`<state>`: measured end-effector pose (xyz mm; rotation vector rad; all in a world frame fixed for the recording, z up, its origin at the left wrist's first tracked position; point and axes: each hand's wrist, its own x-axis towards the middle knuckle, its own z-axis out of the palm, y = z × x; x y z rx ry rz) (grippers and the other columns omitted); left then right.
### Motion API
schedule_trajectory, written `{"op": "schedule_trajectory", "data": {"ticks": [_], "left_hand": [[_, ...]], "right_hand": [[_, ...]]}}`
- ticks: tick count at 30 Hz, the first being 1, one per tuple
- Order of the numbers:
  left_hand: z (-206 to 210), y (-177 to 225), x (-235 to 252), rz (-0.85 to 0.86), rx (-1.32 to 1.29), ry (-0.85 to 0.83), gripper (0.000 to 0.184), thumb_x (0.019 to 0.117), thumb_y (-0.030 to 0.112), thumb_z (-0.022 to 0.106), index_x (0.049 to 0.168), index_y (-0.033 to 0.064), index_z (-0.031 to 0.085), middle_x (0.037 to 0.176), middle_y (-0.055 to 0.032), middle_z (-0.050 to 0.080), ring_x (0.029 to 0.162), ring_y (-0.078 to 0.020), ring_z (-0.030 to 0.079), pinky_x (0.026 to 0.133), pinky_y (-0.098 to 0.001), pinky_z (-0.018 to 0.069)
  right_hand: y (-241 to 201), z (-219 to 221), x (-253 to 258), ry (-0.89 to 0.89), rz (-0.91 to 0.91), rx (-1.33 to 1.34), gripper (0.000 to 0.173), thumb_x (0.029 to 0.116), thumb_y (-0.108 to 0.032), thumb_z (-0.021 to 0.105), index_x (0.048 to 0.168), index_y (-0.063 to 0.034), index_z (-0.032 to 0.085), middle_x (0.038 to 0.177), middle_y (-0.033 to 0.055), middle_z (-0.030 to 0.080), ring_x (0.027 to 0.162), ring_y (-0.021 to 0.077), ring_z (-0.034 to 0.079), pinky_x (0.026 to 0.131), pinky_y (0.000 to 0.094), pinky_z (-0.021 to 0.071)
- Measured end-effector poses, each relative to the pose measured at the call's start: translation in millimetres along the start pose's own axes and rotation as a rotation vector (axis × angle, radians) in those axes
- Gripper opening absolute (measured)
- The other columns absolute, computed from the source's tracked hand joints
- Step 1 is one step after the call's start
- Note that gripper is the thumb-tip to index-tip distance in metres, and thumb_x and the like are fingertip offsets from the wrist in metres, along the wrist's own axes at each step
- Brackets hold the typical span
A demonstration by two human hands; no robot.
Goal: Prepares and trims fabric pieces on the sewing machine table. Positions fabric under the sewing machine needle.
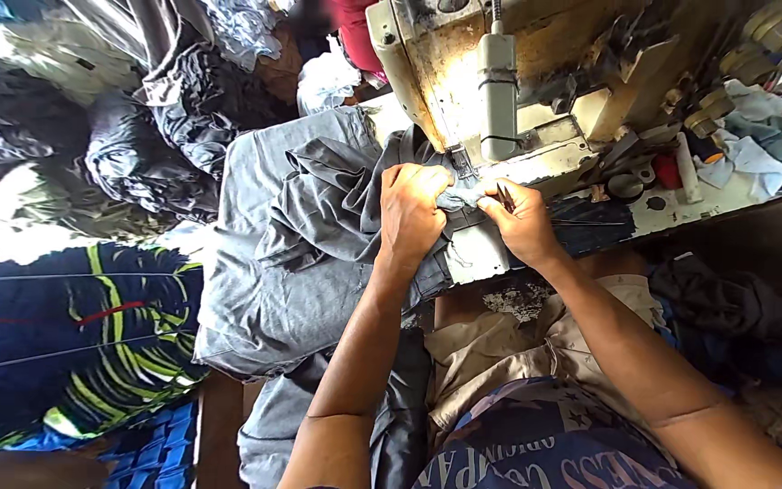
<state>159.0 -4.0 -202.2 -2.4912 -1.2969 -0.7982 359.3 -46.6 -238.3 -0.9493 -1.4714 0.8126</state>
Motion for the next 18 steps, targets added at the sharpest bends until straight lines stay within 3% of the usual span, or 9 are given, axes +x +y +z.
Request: {"op": "schedule_trajectory", "data": {"ticks": [2, 4, 5, 7, 9, 11, 13, 15, 18], "left_hand": [[-6.3, 4.7, -2.0, 0.024, -0.092, -0.041, 0.025, 0.0861, 0.010, 0.059, 0.104, 0.0138, 0.075, 0.127, -0.0024, 0.069, 0.123, -0.0229, 0.061, 0.106, -0.0493, 0.0423], [-17.4, 7.7, -3.6, 0.084, -0.157, -0.139, 0.022, 0.0885, 0.025, 0.063, 0.103, 0.0127, 0.074, 0.138, -0.0082, 0.060, 0.133, -0.0264, 0.052, 0.111, -0.0505, 0.0396], [-24.6, 8.0, -4.8, 0.103, -0.151, -0.197, 0.030, 0.0923, 0.041, 0.066, 0.103, 0.0140, 0.074, 0.142, -0.0093, 0.057, 0.138, -0.0273, 0.048, 0.114, -0.0514, 0.0369], [-39.8, 1.9, -7.8, 0.089, -0.090, -0.281, 0.053, 0.0909, 0.066, 0.063, 0.100, 0.0154, 0.073, 0.145, -0.0099, 0.054, 0.140, -0.0291, 0.045, 0.115, -0.0543, 0.0351], [-56.6, -18.0, -10.1, 0.019, -0.006, -0.302, 0.061, 0.0883, 0.073, 0.061, 0.097, 0.0134, 0.073, 0.146, -0.0124, 0.054, 0.140, -0.0340, 0.046, 0.113, -0.0601, 0.0370], [-75.0, -38.8, -15.4, -0.053, 0.039, -0.269, 0.060, 0.0869, 0.070, 0.065, 0.093, 0.0111, 0.072, 0.147, -0.0148, 0.052, 0.139, -0.0378, 0.044, 0.112, -0.0623, 0.0360], [-91.9, -41.8, -21.2, -0.029, -0.027, -0.176, 0.048, 0.0863, 0.060, 0.073, 0.085, 0.0116, 0.069, 0.147, -0.0130, 0.052, 0.139, -0.0356, 0.044, 0.113, -0.0578, 0.0361], [-105.2, -17.3, -28.0, 0.064, -0.206, -0.101, 0.034, 0.0840, 0.040, 0.082, 0.078, 0.0099, 0.068, 0.141, -0.0144, 0.057, 0.137, -0.0341, 0.047, 0.114, -0.0544, 0.0389], [-96.7, 23.6, -47.9, 0.226, -0.446, -0.105, 0.023, 0.0850, 0.023, 0.082, 0.075, 0.0074, 0.068, 0.120, -0.0124, 0.069, 0.124, -0.0297, 0.061, 0.114, -0.0524, 0.0455]], "right_hand": [[3.8, 1.9, 2.7, 0.002, -0.021, -0.042, 0.012, 0.0991, -0.003, 0.062, 0.108, -0.0038, 0.070, 0.097, 0.0057, 0.069, 0.080, 0.0095, 0.066, 0.071, 0.0252, 0.0568], [13.1, 4.1, 10.1, 0.002, -0.057, -0.020, 0.014, 0.0988, -0.002, 0.061, 0.107, -0.0019, 0.072, 0.103, 0.0075, 0.073, 0.089, 0.0114, 0.069, 0.080, 0.0286, 0.0589], [16.8, 4.6, 12.6, -0.006, -0.072, -0.008, 0.014, 0.0992, -0.002, 0.060, 0.106, -0.0014, 0.072, 0.105, 0.0081, 0.073, 0.093, 0.0125, 0.070, 0.084, 0.0301, 0.0593], [18.7, 4.0, 13.5, -0.028, -0.084, -0.013, 0.015, 0.1001, -0.003, 0.058, 0.106, -0.0014, 0.072, 0.107, 0.0081, 0.074, 0.098, 0.0130, 0.070, 0.088, 0.0312, 0.0593], [18.6, 1.8, 15.3, -0.050, -0.104, -0.049, 0.017, 0.1007, -0.004, 0.058, 0.108, -0.0020, 0.073, 0.109, 0.0076, 0.074, 0.100, 0.0122, 0.070, 0.090, 0.0309, 0.0591], [17.7, 0.9, 16.6, -0.058, -0.131, -0.100, 0.016, 0.1007, -0.005, 0.059, 0.107, -0.0030, 0.073, 0.106, 0.0069, 0.073, 0.098, 0.0113, 0.069, 0.089, 0.0301, 0.0582], [12.4, -2.8, 18.4, -0.099, -0.163, -0.161, 0.015, 0.1008, -0.006, 0.059, 0.106, -0.0042, 0.074, 0.105, 0.0059, 0.073, 0.099, 0.0109, 0.069, 0.089, 0.0296, 0.0582], [-2.3, -14.3, 13.9, -0.219, -0.183, -0.238, 0.015, 0.1000, -0.005, 0.060, 0.105, -0.0054, 0.074, 0.106, 0.0056, 0.072, 0.100, 0.0121, 0.069, 0.091, 0.0309, 0.0572], [-24.3, -32.3, -9.3, -0.460, -0.222, -0.311, 0.013, 0.0979, -0.005, 0.064, 0.107, -0.0074, 0.072, 0.103, 0.0037, 0.070, 0.091, 0.0120, 0.067, 0.085, 0.0322, 0.0588]]}}
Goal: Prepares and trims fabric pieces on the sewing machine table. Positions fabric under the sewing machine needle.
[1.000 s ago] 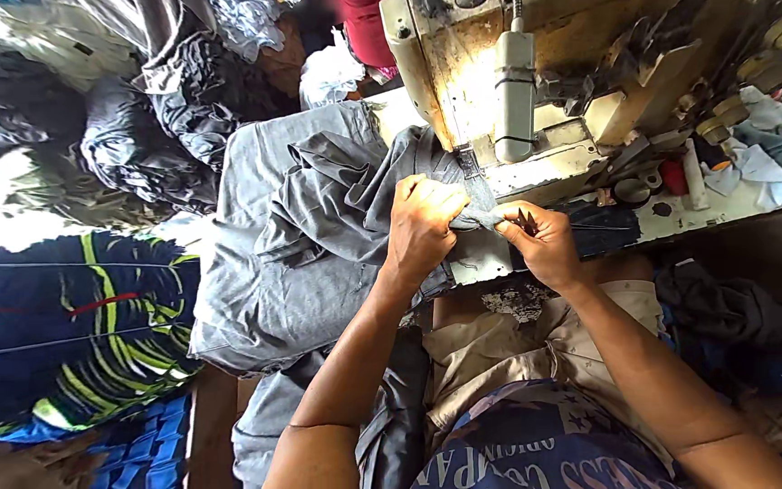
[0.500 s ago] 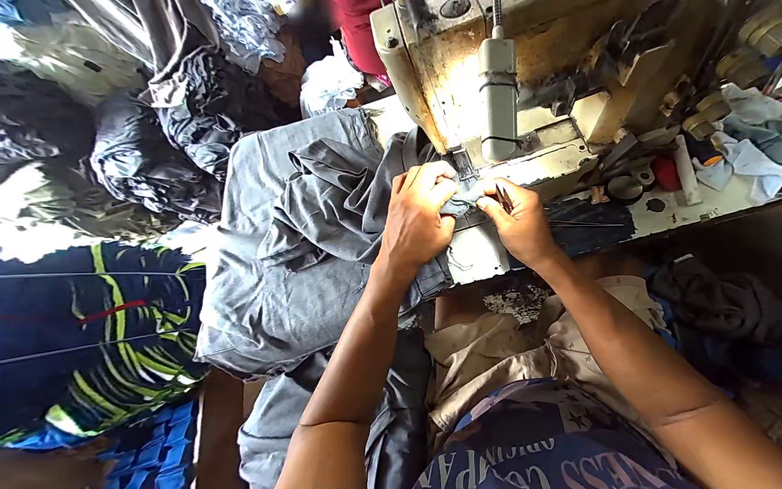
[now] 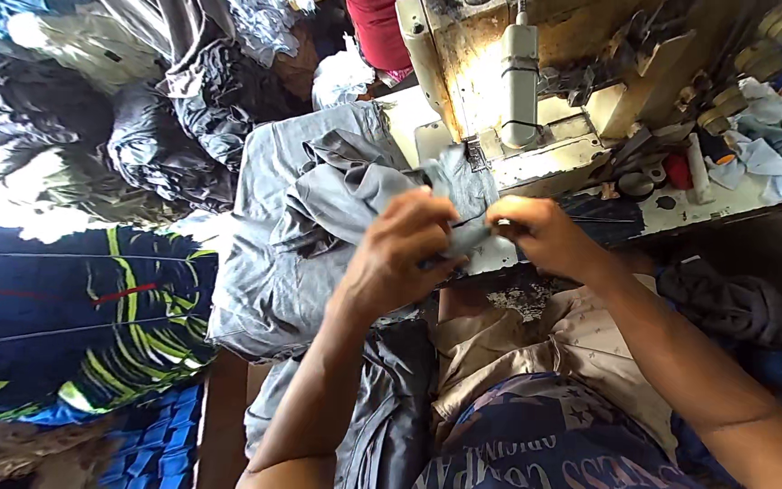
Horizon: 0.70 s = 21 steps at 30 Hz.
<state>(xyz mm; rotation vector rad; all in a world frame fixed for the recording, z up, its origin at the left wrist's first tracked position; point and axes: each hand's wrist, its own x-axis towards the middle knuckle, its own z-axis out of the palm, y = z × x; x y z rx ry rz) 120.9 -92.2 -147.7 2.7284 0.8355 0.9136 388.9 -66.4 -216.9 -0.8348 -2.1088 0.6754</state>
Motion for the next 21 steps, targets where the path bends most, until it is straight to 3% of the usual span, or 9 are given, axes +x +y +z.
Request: {"op": "schedule_trajectory", "data": {"ticks": [3, 5, 8, 9, 11, 14, 17, 21], "left_hand": [[41.3, 4.0, -10.5, 0.072, -0.144, -0.004, 0.025, 0.0906, 0.023, 0.079, 0.075, 0.0071, 0.068, 0.100, -0.0082, 0.072, 0.102, -0.0207, 0.070, 0.091, -0.0390, 0.0594], [68.8, 0.0, -13.9, 0.085, -0.143, 0.072, 0.026, 0.0898, 0.030, 0.080, 0.079, 0.0084, 0.069, 0.094, -0.0062, 0.070, 0.093, -0.0178, 0.067, 0.083, -0.0351, 0.0560], [108.3, -8.9, -16.9, 0.080, 0.102, 0.250, 0.040, 0.0852, 0.041, 0.082, 0.113, 0.0145, 0.074, 0.108, -0.0077, 0.065, 0.104, -0.0222, 0.059, 0.098, -0.0424, 0.0448], [118.4, -13.1, -16.4, 0.069, 0.201, 0.293, 0.043, 0.0863, 0.037, 0.080, 0.123, 0.0163, 0.071, 0.117, -0.0110, 0.063, 0.112, -0.0270, 0.057, 0.107, -0.0493, 0.0395], [130.7, -23.0, -12.4, 0.016, 0.345, 0.352, 0.039, 0.0916, 0.023, 0.069, 0.131, 0.0186, 0.067, 0.130, -0.0155, 0.060, 0.125, -0.0347, 0.055, 0.116, -0.0609, 0.0300], [123.1, -35.1, -7.4, -0.059, 0.426, 0.326, 0.026, 0.0936, 0.013, 0.061, 0.115, 0.0194, 0.074, 0.138, -0.0138, 0.061, 0.132, -0.0376, 0.052, 0.118, -0.0654, 0.0252], [95.5, -28.0, -7.3, -0.105, 0.429, 0.150, 0.016, 0.0917, 0.009, 0.060, 0.095, 0.0148, 0.075, 0.136, -0.0091, 0.064, 0.130, -0.0351, 0.055, 0.117, -0.0639, 0.0278], [73.6, -9.9, -16.4, -0.100, 0.398, -0.010, 0.016, 0.0936, 0.005, 0.060, 0.097, 0.0113, 0.074, 0.128, -0.0049, 0.068, 0.120, -0.0291, 0.061, 0.115, -0.0601, 0.0338]], "right_hand": [[-10.6, 10.0, -33.3, -0.004, -0.024, 0.025, 0.012, 0.0996, -0.009, 0.065, 0.109, -0.0066, 0.072, 0.112, 0.0033, 0.070, 0.103, 0.0104, 0.068, 0.091, 0.0305, 0.0598], [-11.5, 18.8, -51.0, 0.066, 0.001, 0.018, 0.013, 0.1005, -0.010, 0.064, 0.109, -0.0053, 0.073, 0.114, 0.0045, 0.071, 0.107, 0.0113, 0.069, 0.092, 0.0308, 0.0602], [-13.5, 25.2, -63.7, 0.149, 0.057, 0.058, 0.014, 0.1001, -0.010, 0.065, 0.110, -0.0046, 0.073, 0.114, 0.0052, 0.071, 0.102, 0.0106, 0.070, 0.087, 0.0292, 0.0617], [-14.9, 26.6, -64.7, 0.173, 0.072, 0.089, 0.013, 0.0996, -0.009, 0.066, 0.109, -0.0037, 0.073, 0.113, 0.0059, 0.070, 0.099, 0.0106, 0.070, 0.084, 0.0287, 0.0620], [-18.3, 27.5, -64.3, 0.215, 0.090, 0.136, 0.012, 0.0986, -0.008, 0.067, 0.107, -0.0018, 0.073, 0.112, 0.0071, 0.071, 0.095, 0.0108, 0.070, 0.081, 0.0277, 0.0621], [-20.6, 25.5, -65.2, 0.249, 0.124, 0.157, 0.012, 0.0985, -0.009, 0.067, 0.106, -0.0018, 0.074, 0.110, 0.0066, 0.072, 0.094, 0.0110, 0.070, 0.080, 0.0278, 0.0621], [-21.1, 21.7, -67.3, 0.261, 0.151, 0.206, 0.010, 0.0979, -0.008, 0.067, 0.104, -0.0028, 0.074, 0.109, 0.0057, 0.072, 0.092, 0.0105, 0.070, 0.078, 0.0268, 0.0613], [-21.0, 18.2, -70.4, 0.260, 0.183, 0.262, 0.011, 0.0979, -0.008, 0.067, 0.106, -0.0039, 0.074, 0.108, 0.0045, 0.072, 0.089, 0.0092, 0.069, 0.076, 0.0253, 0.0605]]}}
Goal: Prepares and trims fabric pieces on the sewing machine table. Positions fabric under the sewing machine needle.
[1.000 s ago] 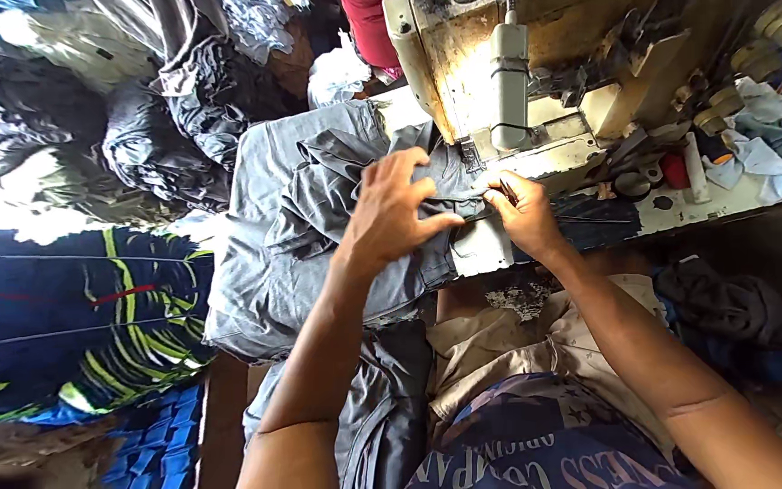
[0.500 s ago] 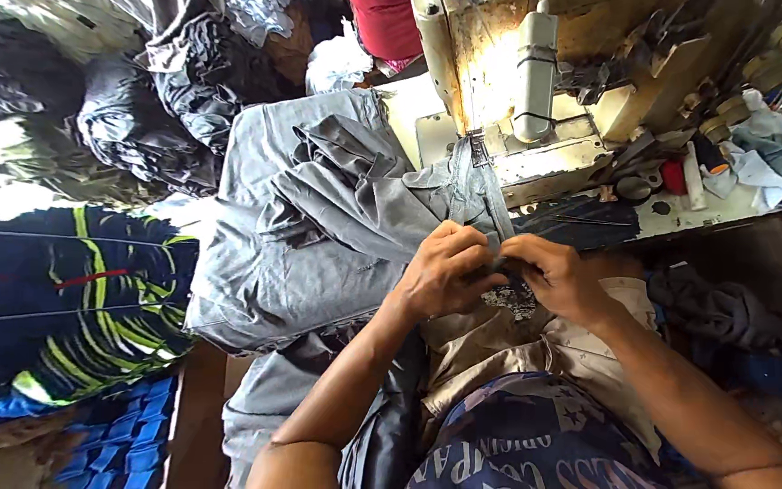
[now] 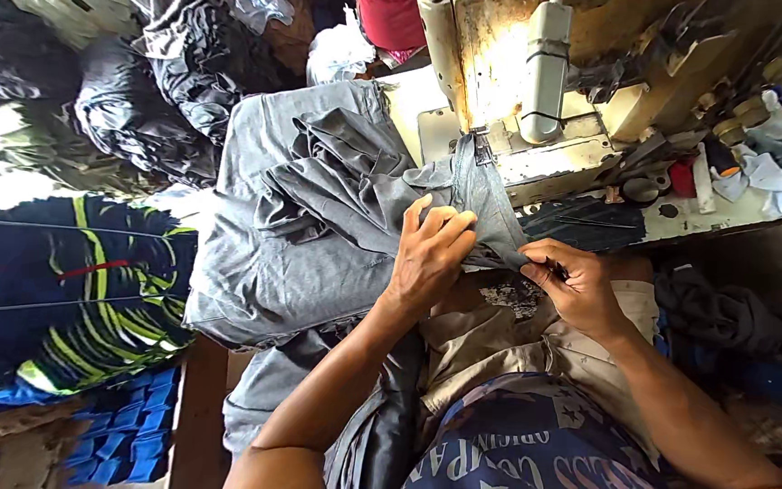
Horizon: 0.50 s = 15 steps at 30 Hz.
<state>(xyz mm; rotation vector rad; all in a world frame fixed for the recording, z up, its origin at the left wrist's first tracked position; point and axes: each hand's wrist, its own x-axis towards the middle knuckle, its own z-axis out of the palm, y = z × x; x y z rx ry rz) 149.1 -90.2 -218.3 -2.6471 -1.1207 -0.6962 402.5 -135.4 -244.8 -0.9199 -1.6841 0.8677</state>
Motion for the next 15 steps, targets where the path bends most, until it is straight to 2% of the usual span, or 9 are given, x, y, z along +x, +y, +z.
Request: {"op": "schedule_trajectory", "data": {"ticks": [3, 7, 10, 13, 15], "left_hand": [[-4.3, -3.4, -1.7, -0.004, 0.019, -0.030, 0.019, 0.0951, 0.006, 0.059, 0.101, 0.0126, 0.076, 0.126, -0.0029, 0.070, 0.118, -0.0277, 0.062, 0.115, -0.0589, 0.0338], [-5.0, -11.6, 8.9, -0.008, 0.054, -0.034, 0.022, 0.0942, 0.003, 0.057, 0.101, 0.0122, 0.076, 0.125, -0.0026, 0.071, 0.117, -0.0285, 0.062, 0.114, -0.0594, 0.0336], [-4.7, -23.6, 21.4, 0.007, 0.094, -0.003, 0.021, 0.0911, 0.002, 0.058, 0.100, 0.0123, 0.074, 0.122, -0.0026, 0.072, 0.117, -0.0301, 0.062, 0.114, -0.0597, 0.0323], [-4.1, -39.6, 34.6, 0.016, 0.126, 0.016, 0.023, 0.0954, 0.004, 0.054, 0.103, 0.0133, 0.074, 0.120, -0.0023, 0.072, 0.119, -0.0308, 0.061, 0.116, -0.0598, 0.0294], [-2.3, -52.1, 42.9, 0.020, 0.137, 0.036, 0.025, 0.0962, 0.003, 0.051, 0.101, 0.0124, 0.073, 0.118, -0.0024, 0.072, 0.120, -0.0310, 0.060, 0.117, -0.0604, 0.0285]], "right_hand": [[4.8, 1.9, 1.7, 0.013, 0.017, 0.019, 0.011, 0.0981, -0.008, 0.067, 0.106, -0.0041, 0.074, 0.107, 0.0041, 0.072, 0.088, 0.0092, 0.069, 0.075, 0.0254, 0.0603], [10.6, 5.0, 12.9, 0.059, 0.053, 0.028, 0.010, 0.0980, -0.008, 0.067, 0.104, -0.0047, 0.074, 0.106, 0.0035, 0.073, 0.087, 0.0098, 0.069, 0.073, 0.0260, 0.0609], [15.0, 7.1, 26.4, 0.080, 0.076, 0.016, 0.011, 0.0988, -0.010, 0.066, 0.105, -0.0055, 0.074, 0.103, 0.0025, 0.072, 0.080, 0.0079, 0.067, 0.068, 0.0247, 0.0590], [21.2, 11.7, 41.8, 0.103, 0.088, 0.010, 0.012, 0.0993, -0.011, 0.065, 0.107, -0.0056, 0.073, 0.092, 0.0015, 0.070, 0.067, 0.0063, 0.060, 0.058, 0.0225, 0.0519], [23.9, 15.3, 51.6, 0.110, 0.079, 0.006, 0.013, 0.0996, -0.010, 0.064, 0.108, -0.0050, 0.072, 0.092, 0.0024, 0.069, 0.066, 0.0068, 0.059, 0.057, 0.0228, 0.0518]]}}
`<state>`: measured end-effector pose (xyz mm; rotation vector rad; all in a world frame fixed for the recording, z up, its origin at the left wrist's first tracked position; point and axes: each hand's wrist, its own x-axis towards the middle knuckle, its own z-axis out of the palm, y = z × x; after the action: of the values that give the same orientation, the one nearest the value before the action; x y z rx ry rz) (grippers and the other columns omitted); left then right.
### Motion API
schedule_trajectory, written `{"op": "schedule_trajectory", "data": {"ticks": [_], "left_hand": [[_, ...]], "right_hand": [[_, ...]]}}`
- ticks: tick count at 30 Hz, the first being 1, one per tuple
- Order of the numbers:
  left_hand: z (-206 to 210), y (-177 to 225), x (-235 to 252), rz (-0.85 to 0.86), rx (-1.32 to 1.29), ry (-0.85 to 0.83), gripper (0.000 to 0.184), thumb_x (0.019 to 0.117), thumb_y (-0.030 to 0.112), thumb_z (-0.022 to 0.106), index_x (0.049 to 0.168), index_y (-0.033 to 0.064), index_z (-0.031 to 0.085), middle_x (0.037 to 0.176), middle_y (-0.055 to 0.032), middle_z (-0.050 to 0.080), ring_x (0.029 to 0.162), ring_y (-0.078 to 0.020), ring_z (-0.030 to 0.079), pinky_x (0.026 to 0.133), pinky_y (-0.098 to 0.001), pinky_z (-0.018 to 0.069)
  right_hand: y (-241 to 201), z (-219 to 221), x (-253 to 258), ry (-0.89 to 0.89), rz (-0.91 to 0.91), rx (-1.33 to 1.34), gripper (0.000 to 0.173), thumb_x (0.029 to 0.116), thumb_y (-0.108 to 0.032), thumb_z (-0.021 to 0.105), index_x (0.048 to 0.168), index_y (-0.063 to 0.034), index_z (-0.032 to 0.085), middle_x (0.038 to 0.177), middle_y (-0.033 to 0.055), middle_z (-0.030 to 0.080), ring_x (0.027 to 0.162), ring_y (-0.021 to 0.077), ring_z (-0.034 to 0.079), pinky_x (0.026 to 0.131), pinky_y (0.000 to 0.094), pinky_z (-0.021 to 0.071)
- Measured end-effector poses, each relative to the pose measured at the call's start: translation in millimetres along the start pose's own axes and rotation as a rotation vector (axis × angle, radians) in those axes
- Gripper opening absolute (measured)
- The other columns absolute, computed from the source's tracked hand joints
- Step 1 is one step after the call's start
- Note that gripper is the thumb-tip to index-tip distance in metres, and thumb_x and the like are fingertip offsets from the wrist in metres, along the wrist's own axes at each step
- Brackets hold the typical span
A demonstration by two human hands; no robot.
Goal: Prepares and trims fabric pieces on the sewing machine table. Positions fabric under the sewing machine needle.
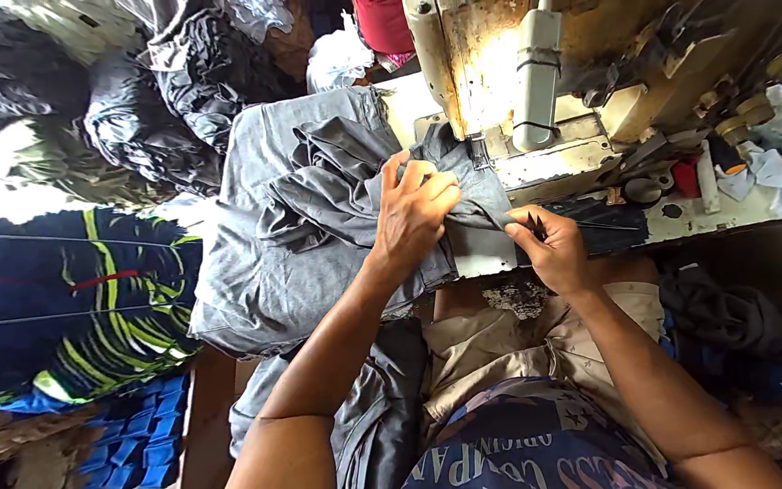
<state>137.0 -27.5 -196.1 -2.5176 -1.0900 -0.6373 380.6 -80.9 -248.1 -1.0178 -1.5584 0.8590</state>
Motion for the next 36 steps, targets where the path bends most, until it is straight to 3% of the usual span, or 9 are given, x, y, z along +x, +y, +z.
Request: {"op": "schedule_trajectory", "data": {"ticks": [10, 13, 17, 20, 24, 28, 30, 33, 36], "left_hand": [[-0.3, -34.7, 20.2, 0.076, -0.153, -0.018, 0.030, 0.0930, 0.001, 0.051, 0.108, 0.0125, 0.074, 0.130, -0.0066, 0.067, 0.127, -0.0296, 0.057, 0.110, -0.0513, 0.0399], [-15.3, -34.5, 21.9, 0.091, -0.202, -0.154, 0.024, 0.0890, 0.026, 0.063, 0.108, 0.0161, 0.074, 0.138, -0.0092, 0.060, 0.130, -0.0311, 0.053, 0.108, -0.0527, 0.0398], [-37.2, -48.8, 24.7, -0.088, -0.162, -0.325, 0.058, 0.0931, 0.073, 0.052, 0.101, 0.0190, 0.073, 0.144, -0.0099, 0.054, 0.131, -0.0358, 0.049, 0.103, -0.0606, 0.0409], [-49.2, -80.4, 18.7, -0.192, -0.049, -0.338, 0.066, 0.0952, 0.074, 0.047, 0.099, 0.0135, 0.073, 0.145, -0.0160, 0.053, 0.135, -0.0439, 0.046, 0.105, -0.0690, 0.0371], [-79.3, -71.8, 13.1, -0.064, -0.235, -0.212, 0.048, 0.0892, 0.058, 0.070, 0.083, 0.0103, 0.067, 0.145, -0.0119, 0.053, 0.138, -0.0339, 0.045, 0.112, -0.0559, 0.0387], [-87.7, 0.5, -3.2, 0.199, -0.594, -0.087, 0.027, 0.0904, 0.026, 0.077, 0.072, 0.0085, 0.067, 0.106, -0.0088, 0.074, 0.114, -0.0265, 0.068, 0.108, -0.0491, 0.0510], [-72.6, 27.3, -11.7, 0.271, -0.704, -0.118, 0.024, 0.0930, 0.022, 0.074, 0.074, 0.0096, 0.068, 0.092, -0.0040, 0.073, 0.093, -0.0170, 0.071, 0.084, -0.0366, 0.0601], [-42.6, 46.6, -17.1, 0.216, -0.749, -0.074, 0.029, 0.0938, 0.031, 0.076, 0.076, 0.0094, 0.068, 0.074, -0.0001, 0.066, 0.068, -0.0107, 0.063, 0.059, -0.0292, 0.0515], [-12.8, 51.8, -19.5, 0.141, -0.406, 0.032, 0.037, 0.0892, 0.044, 0.077, 0.109, 0.0130, 0.073, 0.097, -0.0048, 0.069, 0.092, -0.0190, 0.065, 0.085, -0.0393, 0.0519]], "right_hand": [[0.3, 15.6, 31.9, 0.037, -0.063, 0.011, 0.010, 0.0988, -0.005, 0.063, 0.105, -0.0045, 0.070, 0.094, 0.0047, 0.069, 0.074, 0.0096, 0.064, 0.065, 0.0252, 0.0555], [0.3, 15.4, 34.4, 0.031, -0.066, 0.013, 0.012, 0.0989, -0.004, 0.063, 0.108, -0.0039, 0.070, 0.097, 0.0052, 0.070, 0.077, 0.0095, 0.065, 0.068, 0.0251, 0.0566], [2.4, 13.5, 34.7, 0.013, -0.073, 0.000, 0.012, 0.0995, -0.004, 0.062, 0.109, -0.0042, 0.070, 0.097, 0.0055, 0.070, 0.076, 0.0094, 0.065, 0.067, 0.0250, 0.0563], [2.7, 12.3, 35.9, -0.005, -0.091, -0.058, 0.012, 0.0999, -0.005, 0.062, 0.108, -0.0053, 0.071, 0.099, 0.0057, 0.070, 0.078, 0.0095, 0.065, 0.070, 0.0260, 0.0572], [-4.7, 2.3, 39.6, -0.109, -0.144, -0.178, 0.010, 0.0996, -0.007, 0.063, 0.104, -0.0067, 0.072, 0.100, 0.0043, 0.070, 0.087, 0.0097, 0.067, 0.078, 0.0276, 0.0576], [-26.0, -17.0, 24.6, -0.373, -0.241, -0.175, 0.010, 0.0975, -0.008, 0.066, 0.106, -0.0078, 0.072, 0.102, 0.0018, 0.069, 0.086, 0.0084, 0.065, 0.076, 0.0266, 0.0584], [-32.6, -19.7, 10.3, -0.436, -0.285, -0.133, 0.011, 0.0975, -0.007, 0.066, 0.106, -0.0061, 0.073, 0.106, 0.0029, 0.070, 0.095, 0.0097, 0.067, 0.085, 0.0284, 0.0599], [-25.8, -18.7, -13.1, -0.383, -0.288, -0.176, 0.013, 0.0992, -0.008, 0.065, 0.109, -0.0066, 0.074, 0.113, 0.0032, 0.070, 0.099, 0.0095, 0.069, 0.084, 0.0283, 0.0617], [-15.5, -17.3, -29.8, -0.253, -0.251, -0.157, 0.012, 0.0999, -0.008, 0.065, 0.108, -0.0034, 0.073, 0.110, 0.0050, 0.070, 0.096, 0.0103, 0.069, 0.082, 0.0282, 0.0621]]}}
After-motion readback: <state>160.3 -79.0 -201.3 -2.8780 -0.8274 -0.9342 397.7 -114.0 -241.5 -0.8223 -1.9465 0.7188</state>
